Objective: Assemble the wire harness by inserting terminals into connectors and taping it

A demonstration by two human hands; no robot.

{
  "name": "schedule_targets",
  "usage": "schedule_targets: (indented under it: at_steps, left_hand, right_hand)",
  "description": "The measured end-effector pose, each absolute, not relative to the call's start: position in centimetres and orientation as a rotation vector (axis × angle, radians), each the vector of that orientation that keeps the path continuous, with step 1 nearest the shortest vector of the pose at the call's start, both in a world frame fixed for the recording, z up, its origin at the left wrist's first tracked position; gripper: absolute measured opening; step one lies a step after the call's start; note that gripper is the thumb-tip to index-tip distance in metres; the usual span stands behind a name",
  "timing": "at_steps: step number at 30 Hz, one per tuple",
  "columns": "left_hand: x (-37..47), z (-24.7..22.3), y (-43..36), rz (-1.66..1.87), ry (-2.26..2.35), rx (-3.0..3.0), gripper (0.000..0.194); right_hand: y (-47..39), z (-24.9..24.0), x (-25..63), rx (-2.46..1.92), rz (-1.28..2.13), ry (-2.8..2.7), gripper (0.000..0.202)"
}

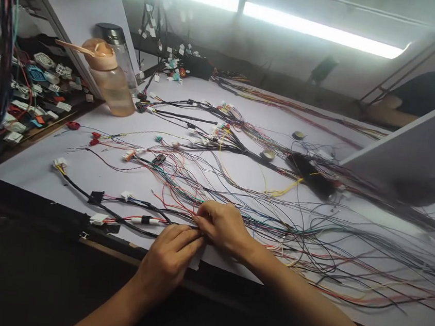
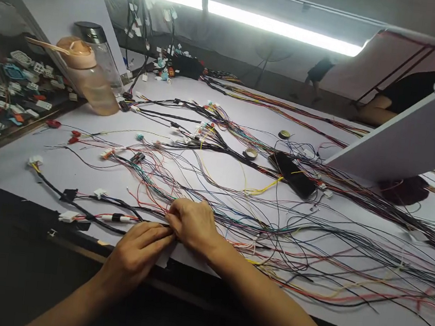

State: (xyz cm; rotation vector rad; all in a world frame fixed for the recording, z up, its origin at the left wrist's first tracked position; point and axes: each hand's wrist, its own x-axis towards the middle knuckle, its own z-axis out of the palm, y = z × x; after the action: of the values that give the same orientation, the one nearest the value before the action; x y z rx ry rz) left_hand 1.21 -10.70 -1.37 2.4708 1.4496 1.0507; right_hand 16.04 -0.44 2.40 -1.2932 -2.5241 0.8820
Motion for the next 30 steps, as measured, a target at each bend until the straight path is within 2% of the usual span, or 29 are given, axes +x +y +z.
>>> schedule_targets:
  at_steps: [5,10,13,16,23,27,30]
  left_hand:
    - [1.2,-1.5,-10.6,1.043,1.464,2.495,0.034]
    - [1.0,-1.8,-10.4,1.034,1.430,2.504,0.032]
    - [0.8,-2.0,-10.5,1.007,1.419,2.521,0.034]
    - [0.6,-2.3,-10.6,1.005,1.420,2.534,0.036]
    - [0.5,-2.4,-10.4,0.971,1.427,2.535,0.039]
    - [0.6,-2.4,-10.2,0.979,1.424,2.550,0.038]
    - [0.7,-2.3,-10.3,0.975,1.416,2.547,0.038]
  right_hand:
    - [-0.6,1.6,17.1,-1.199,1.056,-2.378,0.012]
    - [0.0,1.6,18.0,-1.092,1.568,-1.997,0.018]
    - [0.8,1.9,18.9,-1.033,1.717,-1.794,0.022]
    - [1.5,2.5,20.3,-1.077,1.606,-1.778,0.022]
    - [0.3,2.3,22.6,-1.066,1.110,-2.242,0.017]
    - [-0.2,1.8,21.2,-1.016,0.845,-2.477,0.017]
    - [-0.1,2.2,19.0,-1.088,0.778,-2.579,0.023]
